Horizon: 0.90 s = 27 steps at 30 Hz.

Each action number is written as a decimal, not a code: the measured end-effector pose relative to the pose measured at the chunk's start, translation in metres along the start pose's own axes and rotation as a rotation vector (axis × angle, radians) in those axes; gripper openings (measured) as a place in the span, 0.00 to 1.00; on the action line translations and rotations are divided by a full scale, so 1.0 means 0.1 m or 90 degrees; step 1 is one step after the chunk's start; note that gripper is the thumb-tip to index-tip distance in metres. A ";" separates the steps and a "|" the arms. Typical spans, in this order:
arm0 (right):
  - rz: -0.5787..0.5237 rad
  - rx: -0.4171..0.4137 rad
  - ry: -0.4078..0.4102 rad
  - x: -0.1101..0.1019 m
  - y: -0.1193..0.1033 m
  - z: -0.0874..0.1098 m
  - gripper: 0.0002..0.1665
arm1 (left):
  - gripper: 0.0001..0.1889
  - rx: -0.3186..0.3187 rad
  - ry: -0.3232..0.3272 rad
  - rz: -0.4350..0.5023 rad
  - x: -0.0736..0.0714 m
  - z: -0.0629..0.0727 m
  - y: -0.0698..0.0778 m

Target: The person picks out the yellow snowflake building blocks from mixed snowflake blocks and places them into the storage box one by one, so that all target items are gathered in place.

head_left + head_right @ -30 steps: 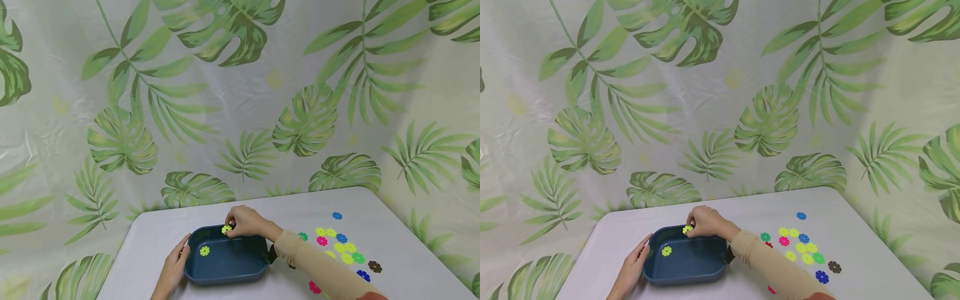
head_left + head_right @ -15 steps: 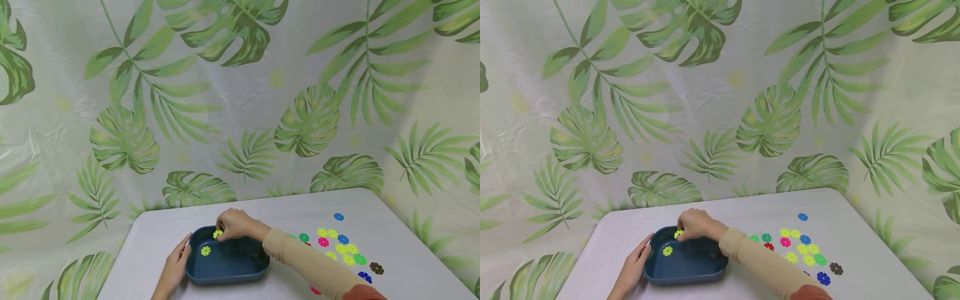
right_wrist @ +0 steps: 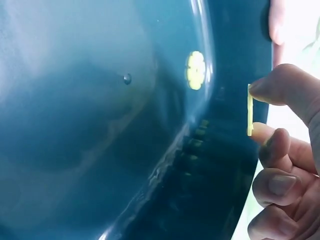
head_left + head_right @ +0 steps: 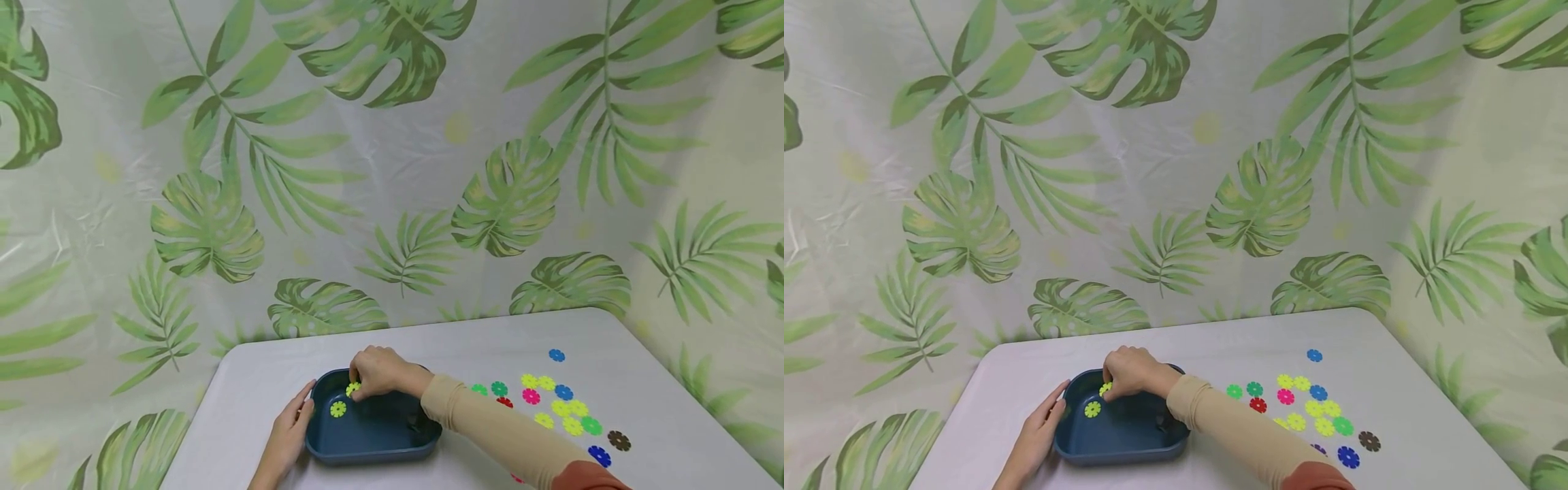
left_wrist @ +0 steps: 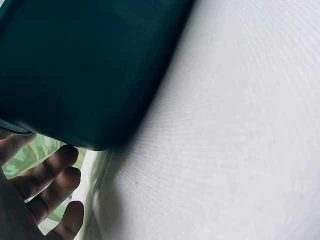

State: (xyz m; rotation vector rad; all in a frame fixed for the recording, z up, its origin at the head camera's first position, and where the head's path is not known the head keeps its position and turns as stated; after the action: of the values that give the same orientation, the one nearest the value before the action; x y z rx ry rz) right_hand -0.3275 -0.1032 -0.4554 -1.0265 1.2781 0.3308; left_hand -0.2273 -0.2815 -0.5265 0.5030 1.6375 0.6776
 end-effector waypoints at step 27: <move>0.021 0.052 -0.068 0.31 0.02 -0.15 0.14 | 0.26 0.000 0.001 0.006 0.01 0.00 0.00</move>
State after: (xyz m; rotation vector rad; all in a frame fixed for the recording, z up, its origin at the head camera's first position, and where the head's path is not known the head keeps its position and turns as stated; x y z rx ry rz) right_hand -0.3286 -0.1231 -0.4829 -0.9072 1.2044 0.3507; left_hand -0.2272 -0.2811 -0.5276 0.5106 1.6373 0.6853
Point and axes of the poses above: each hand's wrist, its own z-axis away from the middle knuckle, its own x-axis out of the palm, y = z × x, the point moved 5 cm from there along -z, towards the middle knuckle, and after that the axes turned 14 degrees about -z, right-handed, at the moved point
